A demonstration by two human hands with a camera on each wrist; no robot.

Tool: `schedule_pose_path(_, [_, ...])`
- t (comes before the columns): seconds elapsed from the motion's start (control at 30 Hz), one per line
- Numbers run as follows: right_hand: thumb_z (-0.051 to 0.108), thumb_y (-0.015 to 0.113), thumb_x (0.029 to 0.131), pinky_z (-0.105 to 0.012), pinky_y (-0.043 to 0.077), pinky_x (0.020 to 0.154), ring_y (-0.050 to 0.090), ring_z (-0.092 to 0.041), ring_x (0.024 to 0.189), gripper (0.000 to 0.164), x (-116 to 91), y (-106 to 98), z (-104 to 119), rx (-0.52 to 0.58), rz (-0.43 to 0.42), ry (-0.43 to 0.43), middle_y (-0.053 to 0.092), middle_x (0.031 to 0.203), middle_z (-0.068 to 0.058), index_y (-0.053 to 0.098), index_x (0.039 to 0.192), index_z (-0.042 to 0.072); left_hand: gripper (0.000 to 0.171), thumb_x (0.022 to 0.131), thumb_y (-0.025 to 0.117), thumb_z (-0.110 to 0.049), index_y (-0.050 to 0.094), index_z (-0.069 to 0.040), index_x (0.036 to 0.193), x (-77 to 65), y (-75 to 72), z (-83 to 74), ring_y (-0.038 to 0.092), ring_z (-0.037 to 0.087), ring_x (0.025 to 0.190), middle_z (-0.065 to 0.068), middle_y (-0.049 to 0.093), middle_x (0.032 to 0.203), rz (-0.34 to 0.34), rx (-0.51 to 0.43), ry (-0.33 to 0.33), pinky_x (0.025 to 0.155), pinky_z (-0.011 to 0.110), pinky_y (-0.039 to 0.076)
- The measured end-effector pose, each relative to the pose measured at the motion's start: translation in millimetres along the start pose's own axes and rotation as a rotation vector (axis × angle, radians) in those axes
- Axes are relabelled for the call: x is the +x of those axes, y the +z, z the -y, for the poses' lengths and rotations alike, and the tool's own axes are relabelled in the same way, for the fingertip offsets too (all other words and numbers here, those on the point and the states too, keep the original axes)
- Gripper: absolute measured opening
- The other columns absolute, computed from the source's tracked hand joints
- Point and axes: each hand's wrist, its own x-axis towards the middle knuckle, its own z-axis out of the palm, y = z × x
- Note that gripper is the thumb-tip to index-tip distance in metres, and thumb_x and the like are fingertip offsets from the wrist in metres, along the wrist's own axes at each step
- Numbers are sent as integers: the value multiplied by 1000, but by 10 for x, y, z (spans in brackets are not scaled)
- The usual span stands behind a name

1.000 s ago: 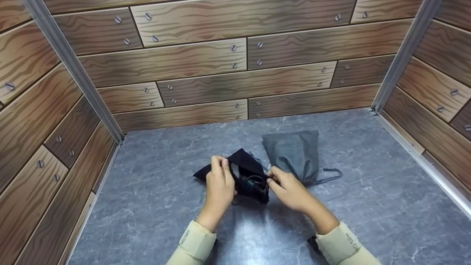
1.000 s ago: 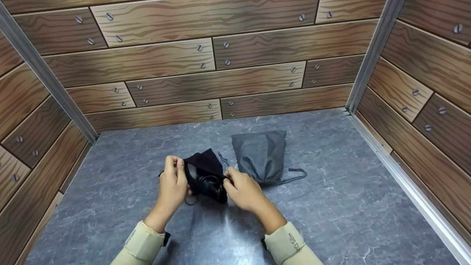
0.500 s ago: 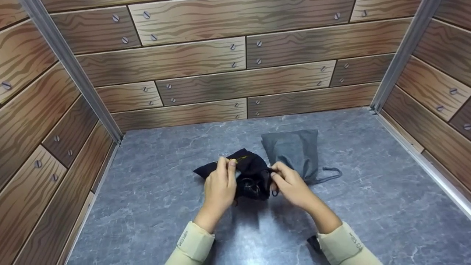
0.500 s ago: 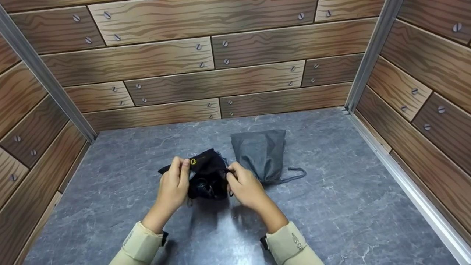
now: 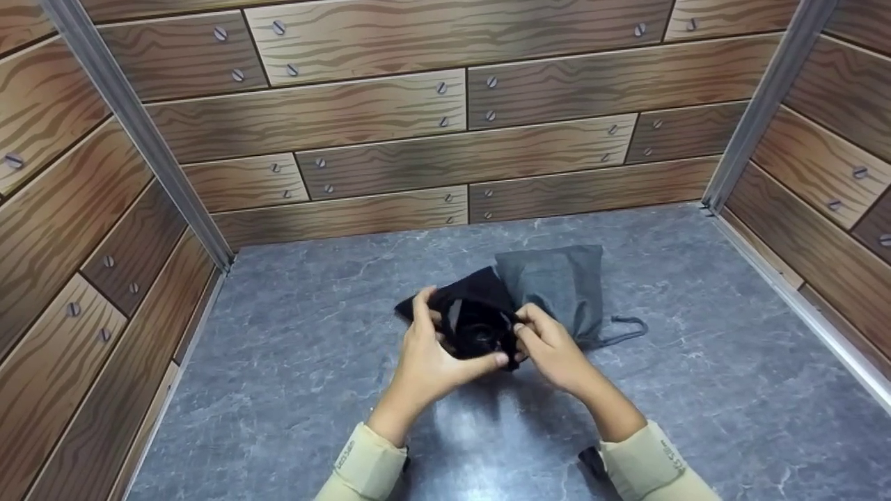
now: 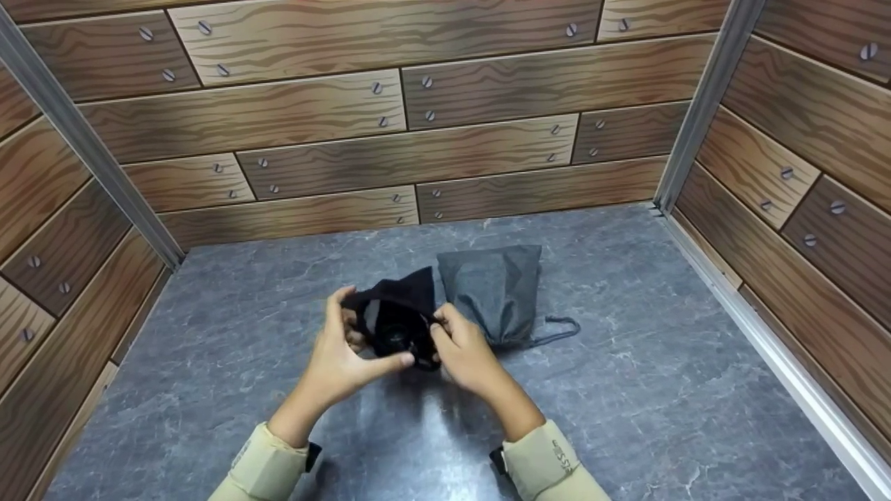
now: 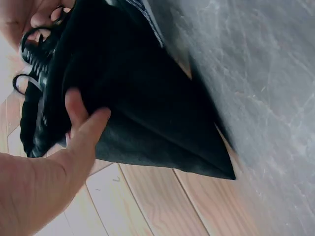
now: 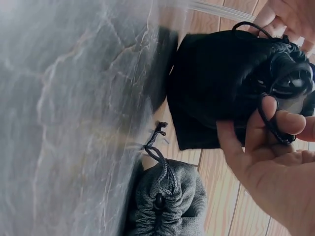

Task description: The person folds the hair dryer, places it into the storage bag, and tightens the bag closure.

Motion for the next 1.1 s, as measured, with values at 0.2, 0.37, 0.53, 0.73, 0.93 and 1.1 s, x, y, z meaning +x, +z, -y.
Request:
schedule_pose_path(0.2, [5, 46, 111, -30, 60, 70, 52, -11, 65, 13, -8, -22, 1, 19, 15, -17, 47, 71, -1, 56, 108, -3, 121, 56, 103, -52, 38, -19, 153, 14, 42, 46, 61, 15, 100, 3, 65, 112, -8, 35, 52, 90, 37, 54])
schedule_pose_path(0.37, [6, 46, 111, -29, 60, 71, 54, -12, 67, 15, -23, -65, 20, 9, 9, -20, 49, 73, -1, 57, 111, -4, 84, 64, 99, -41, 58, -15, 132, 29, 38, 71, 64, 14, 99, -1, 69, 114, -16, 42, 116, 88, 34, 56])
schedule_pose_path(0.53, [6, 48, 111, -26, 57, 69, 60, -13, 71, 13, -40, -149, -2, 0, -3, -12, 57, 80, -8, 57, 110, -4, 43, 74, 93, -24, 67, -9, 105, 63, 25, 145, 63, 15, 74, 0, 66, 89, -80, 5, 154, 66, 28, 57])
schedule_pose_path(0.73, [6, 54, 109, -23, 52, 62, 60, -15, 67, 9, -67, -256, -47, -25, -54, -3, 65, 82, -17, 62, 108, 0, 38, 81, 92, -15, 70, -8, 111, 103, -64, 209, 67, 16, 75, 8, 67, 93, -69, -88, 53, 71, 37, 62])
schedule_pose_path(0.93, [6, 57, 107, -22, 51, 61, 62, -15, 68, 9, -68, -287, -57, -48, -86, 12, 68, 82, -17, 65, 108, 1, 43, 79, 90, 2, 70, -3, 117, 90, -111, 251, 73, 19, 86, 17, 71, 103, 29, -254, -43, 79, 30, 63])
schedule_pose_path(1.1, [6, 58, 108, -29, 61, 68, 68, -21, 76, 10, -60, -286, -46, -45, -102, 43, 70, 89, -16, 65, 110, -1, 23, 84, 80, 7, 71, 4, 105, 98, -105, 272, 72, 20, 83, 22, 74, 98, 78, -183, -4, 78, 31, 63])
